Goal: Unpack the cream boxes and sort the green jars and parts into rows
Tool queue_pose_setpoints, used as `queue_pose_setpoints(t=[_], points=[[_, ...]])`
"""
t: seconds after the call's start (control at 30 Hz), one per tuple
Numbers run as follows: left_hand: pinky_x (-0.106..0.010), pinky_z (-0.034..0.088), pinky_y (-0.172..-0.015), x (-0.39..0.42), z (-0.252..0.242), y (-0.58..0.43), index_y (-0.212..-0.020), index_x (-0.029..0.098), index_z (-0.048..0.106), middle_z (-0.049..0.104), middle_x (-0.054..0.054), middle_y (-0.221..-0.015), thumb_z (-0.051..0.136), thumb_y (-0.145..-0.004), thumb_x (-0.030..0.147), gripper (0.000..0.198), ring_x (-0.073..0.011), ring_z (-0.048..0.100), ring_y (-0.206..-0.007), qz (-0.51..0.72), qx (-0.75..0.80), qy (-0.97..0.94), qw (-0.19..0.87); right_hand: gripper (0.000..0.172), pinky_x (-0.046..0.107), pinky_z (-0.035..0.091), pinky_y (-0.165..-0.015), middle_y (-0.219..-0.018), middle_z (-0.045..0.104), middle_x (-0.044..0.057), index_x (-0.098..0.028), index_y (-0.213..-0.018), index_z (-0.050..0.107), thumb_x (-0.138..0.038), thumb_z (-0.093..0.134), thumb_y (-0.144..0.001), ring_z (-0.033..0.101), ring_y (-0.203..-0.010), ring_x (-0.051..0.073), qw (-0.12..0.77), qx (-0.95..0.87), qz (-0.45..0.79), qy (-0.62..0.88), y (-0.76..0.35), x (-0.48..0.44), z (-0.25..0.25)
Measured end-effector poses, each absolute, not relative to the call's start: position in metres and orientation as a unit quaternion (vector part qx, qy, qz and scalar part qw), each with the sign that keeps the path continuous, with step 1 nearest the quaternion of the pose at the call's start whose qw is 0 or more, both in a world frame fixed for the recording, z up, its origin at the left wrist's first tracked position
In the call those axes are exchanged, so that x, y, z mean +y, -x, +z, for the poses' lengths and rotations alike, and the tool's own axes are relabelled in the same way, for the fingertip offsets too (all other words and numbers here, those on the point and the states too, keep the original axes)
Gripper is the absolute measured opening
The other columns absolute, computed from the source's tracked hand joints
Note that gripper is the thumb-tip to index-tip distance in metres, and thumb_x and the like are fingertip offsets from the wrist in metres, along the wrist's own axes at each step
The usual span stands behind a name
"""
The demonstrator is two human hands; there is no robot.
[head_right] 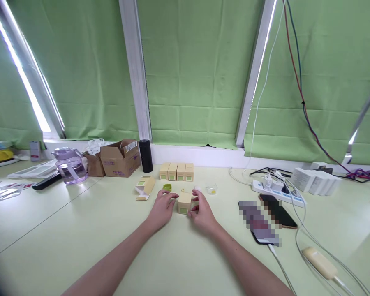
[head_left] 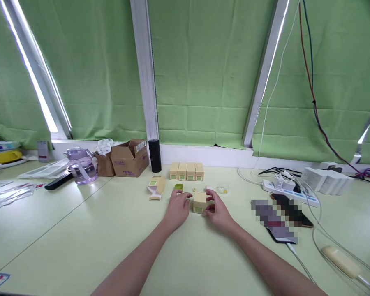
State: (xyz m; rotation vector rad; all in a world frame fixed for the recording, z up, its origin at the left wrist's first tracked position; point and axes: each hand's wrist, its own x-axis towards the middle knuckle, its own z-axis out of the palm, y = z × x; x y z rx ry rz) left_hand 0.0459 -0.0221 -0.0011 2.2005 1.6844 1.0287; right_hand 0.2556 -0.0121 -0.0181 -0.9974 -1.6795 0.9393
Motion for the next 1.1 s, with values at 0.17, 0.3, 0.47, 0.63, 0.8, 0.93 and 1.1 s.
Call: queue_pose_setpoints(t=[0.17, 0.3, 0.47, 0.63, 0.8, 0.93, 1.1], points=[[-0.049, 0.041, -0.113, -0.022, -0.004, -0.051, -0.133, 0.022, 0.063, 0.065, -0.010, -0.135, 0.050, -0.089, 0.008, 0.048, -0.0295, 0.044, -0.136, 0.322, 0.561, -0.752, 0.127, 0.067, 0.030, 0.056, -0.074, -0.119, 0.060, 0.008, -0.026, -0.131, 0.053, -0.015, 0.066, -0.066, 0.061, -0.104, 0.022, 0.490, -0.678, 0.398, 0.376, -0.256, -0.007, -0.023], [-0.050, 0.042, -0.110, -0.021, -0.004, -0.053, -0.130, 0.023, 0.064, 0.068, -0.009, -0.130, 0.053, -0.087, 0.010, 0.046, -0.0302, 0.048, -0.132, 0.328, 0.555, -0.753, 0.131, 0.065, 0.031, 0.056, -0.074, -0.110, 0.063, 0.007, -0.025, -0.128, 0.053, -0.017, 0.066, -0.065, 0.061, -0.102, 0.022, 0.496, -0.666, 0.414, 0.372, -0.257, -0.004, -0.023], [-0.049, 0.043, -0.110, -0.021, -0.002, -0.051, -0.120, 0.023, 0.069, 0.072, -0.009, -0.122, 0.057, -0.086, 0.014, 0.037, -0.0301, 0.051, -0.130, 0.355, 0.560, -0.737, 0.130, 0.059, 0.031, 0.056, -0.073, -0.114, 0.060, 0.009, -0.024, -0.124, 0.055, -0.023, 0.063, -0.066, 0.059, -0.108, 0.024, 0.519, -0.650, 0.413, 0.370, -0.260, -0.001, -0.026], [-0.049, 0.044, -0.110, -0.024, 0.004, -0.052, -0.108, 0.023, 0.070, 0.073, -0.008, -0.117, 0.056, -0.086, 0.016, 0.027, -0.0300, 0.053, -0.131, 0.364, 0.571, -0.724, 0.131, 0.045, 0.030, 0.055, -0.067, -0.094, 0.054, 0.004, -0.022, -0.115, 0.058, -0.027, 0.062, -0.071, 0.058, -0.093, 0.022, 0.531, -0.644, 0.382, 0.397, -0.263, -0.001, -0.027], [-0.050, 0.045, -0.110, -0.024, 0.005, -0.052, -0.098, 0.023, 0.071, 0.073, -0.009, -0.109, 0.056, -0.086, 0.016, 0.021, -0.0308, 0.054, -0.128, 0.372, 0.579, -0.715, 0.123, 0.032, 0.029, 0.049, -0.064, -0.084, 0.059, 0.001, -0.023, -0.113, 0.059, -0.029, 0.059, -0.081, 0.058, -0.078, 0.019, 0.524, -0.665, 0.339, 0.411, -0.265, -0.004, -0.026], [-0.048, 0.047, -0.106, -0.024, 0.005, -0.052, -0.090, 0.023, 0.072, 0.070, -0.010, -0.107, 0.059, -0.084, 0.015, 0.016, -0.0304, 0.056, -0.126, 0.382, 0.582, -0.709, 0.111, 0.031, 0.029, 0.048, -0.067, -0.086, 0.064, 0.002, -0.024, -0.116, 0.057, -0.030, 0.057, -0.085, 0.060, -0.079, 0.019, 0.510, -0.675, 0.341, 0.411, -0.266, -0.007, -0.025], [-0.049, 0.045, -0.107, -0.026, 0.007, -0.051, -0.083, 0.023, 0.070, 0.071, -0.009, -0.100, 0.060, -0.082, 0.014, 0.014, -0.0314, 0.052, -0.128, 0.370, 0.576, -0.720, 0.116, 0.032, 0.029, 0.047, -0.067, -0.100, 0.070, 0.005, -0.024, -0.120, 0.055, -0.028, 0.053, -0.088, 0.061, -0.083, 0.019, 0.505, -0.683, 0.334, 0.408, -0.267, -0.006, -0.026]])
